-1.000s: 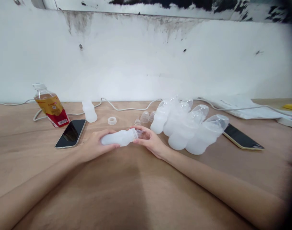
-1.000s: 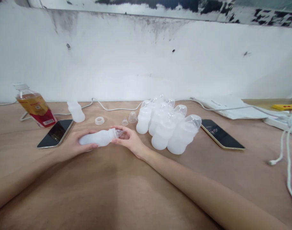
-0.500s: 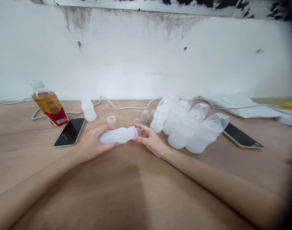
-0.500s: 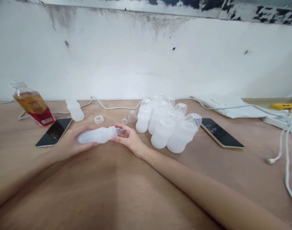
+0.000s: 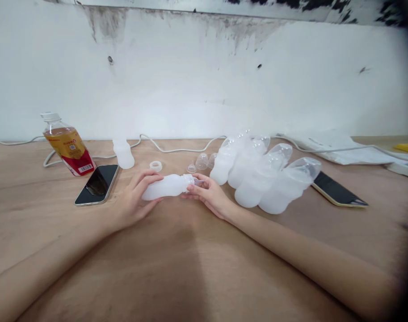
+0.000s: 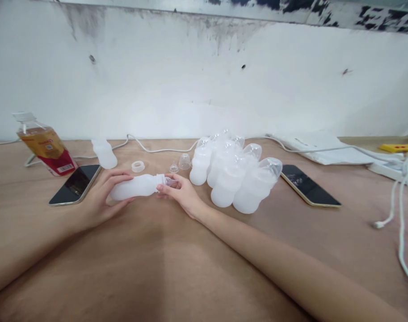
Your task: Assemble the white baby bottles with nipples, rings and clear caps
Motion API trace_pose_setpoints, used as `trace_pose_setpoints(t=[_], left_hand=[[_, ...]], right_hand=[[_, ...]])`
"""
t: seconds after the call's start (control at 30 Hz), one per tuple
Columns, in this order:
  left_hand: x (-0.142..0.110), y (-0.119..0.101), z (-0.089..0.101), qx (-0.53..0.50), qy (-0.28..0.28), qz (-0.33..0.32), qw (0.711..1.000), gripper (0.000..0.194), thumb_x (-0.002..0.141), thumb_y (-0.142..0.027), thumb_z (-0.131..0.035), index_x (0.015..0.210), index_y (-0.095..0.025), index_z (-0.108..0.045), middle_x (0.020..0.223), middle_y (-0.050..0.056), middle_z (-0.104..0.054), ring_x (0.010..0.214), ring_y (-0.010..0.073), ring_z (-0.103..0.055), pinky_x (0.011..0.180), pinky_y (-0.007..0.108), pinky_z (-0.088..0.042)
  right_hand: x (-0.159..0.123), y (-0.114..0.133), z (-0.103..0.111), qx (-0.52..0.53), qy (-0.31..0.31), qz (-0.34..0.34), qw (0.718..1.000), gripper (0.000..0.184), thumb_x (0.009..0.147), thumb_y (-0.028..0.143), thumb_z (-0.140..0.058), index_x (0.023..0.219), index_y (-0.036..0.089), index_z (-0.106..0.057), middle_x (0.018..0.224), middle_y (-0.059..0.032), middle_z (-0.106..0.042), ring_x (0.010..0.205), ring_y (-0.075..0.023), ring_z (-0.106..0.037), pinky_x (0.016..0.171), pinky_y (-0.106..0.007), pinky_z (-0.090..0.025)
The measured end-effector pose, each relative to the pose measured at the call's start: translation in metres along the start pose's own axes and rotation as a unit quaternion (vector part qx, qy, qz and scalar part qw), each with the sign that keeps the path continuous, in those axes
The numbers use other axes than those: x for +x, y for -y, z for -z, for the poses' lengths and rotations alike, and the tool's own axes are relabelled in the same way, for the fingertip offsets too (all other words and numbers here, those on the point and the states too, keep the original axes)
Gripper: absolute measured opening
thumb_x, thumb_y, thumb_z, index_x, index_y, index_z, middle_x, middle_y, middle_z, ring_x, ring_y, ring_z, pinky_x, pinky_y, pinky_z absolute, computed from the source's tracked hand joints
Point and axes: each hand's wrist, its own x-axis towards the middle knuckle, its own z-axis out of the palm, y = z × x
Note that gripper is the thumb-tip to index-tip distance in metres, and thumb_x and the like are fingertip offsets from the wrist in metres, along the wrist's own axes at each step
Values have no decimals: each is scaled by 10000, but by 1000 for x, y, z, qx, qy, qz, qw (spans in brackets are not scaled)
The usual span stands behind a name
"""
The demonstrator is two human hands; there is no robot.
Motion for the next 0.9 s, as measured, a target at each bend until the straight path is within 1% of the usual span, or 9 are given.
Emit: trace_pose_setpoints(t=[0.1,0.17,0.23,0.33,0.4,0.6,0.73,0.8,0.9], left_hand=[[0,3,-4,18,-49,-13,999,460,768,-243,-545,1170,-192,-329,1127,105,-435,1075,230,-453,902,403,-399],[1,4,-4,11,-51,7,999,552,742,-304,-578,1200,-182,-294,1167,119,-418,1110,255,-426,923,437,-379],[3,5,-2,-4,-11,21,1000,576,758,-340,-546,1229,-163,-266,1207,135,-404,1146,266,-396,949,447,-353],[2,6,0,-24,73,26,997,457,836,-301,-402,1249,-159,-269,1232,128,-415,1157,244,-398,963,412,-350],[0,7,0,-25,88,26,995,399,848,-275,-377,1230,-182,-306,1216,107,-438,1131,225,-427,955,387,-364],[-6,3,-6,58,9,-33,998,333,809,-191,-469,1130,-224,-385,1106,90,-474,1074,212,-453,902,360,-396],[-2,0,-4,41,-18,-7,999,495,758,-288,-553,1180,-204,-309,1182,125,-426,1119,259,-421,921,424,-372],[0,0,-1,11,6,13,1000,538,769,-322,-523,1217,-173,-267,1240,145,-387,1156,275,-389,944,443,-347],[0,1,-1,-18,82,47,995,432,825,-299,-415,1218,-167,-294,1188,124,-461,1081,245,-468,896,395,-397]], right_hand=[[-1,1,-1,17,4,-3,1000,323,603,238,-709,878,158,-560,761,-18,-630,724,-142,-606,718,-336,-516],[-1,2,-1,6,13,2,1000,333,601,235,-710,888,159,-559,762,-17,-630,729,-143,-606,716,-336,-518],[-2,2,-1,-9,23,7,1000,353,598,236,-712,904,163,-554,778,-18,-628,752,-152,-606,727,-350,-516],[-2,1,0,-20,21,8,1000,381,593,240,-715,923,166,-540,778,-15,-622,753,-156,-608,743,-369,-512],[-2,0,0,-20,14,9,1000,397,593,241,-716,936,174,-528,767,-7,-616,743,-152,-609,747,-376,-513],[-4,4,-2,-3,50,-6,999,367,610,253,-699,919,196,-510,822,-5,-616,758,-154,-617,744,-400,-520],[-4,4,-3,3,52,-3,999,373,590,244,-714,901,191,-514,807,2,-611,757,-154,-619,774,-410,-507],[-4,3,-3,0,47,5,999,379,585,248,-717,903,193,-519,806,2,-610,773,-156,-616,793,-408,-499],[-3,2,-2,-9,32,11,999,399,578,251,-722,916,196,-519,811,0,-614,782,-157,-614,802,-401,-495]])
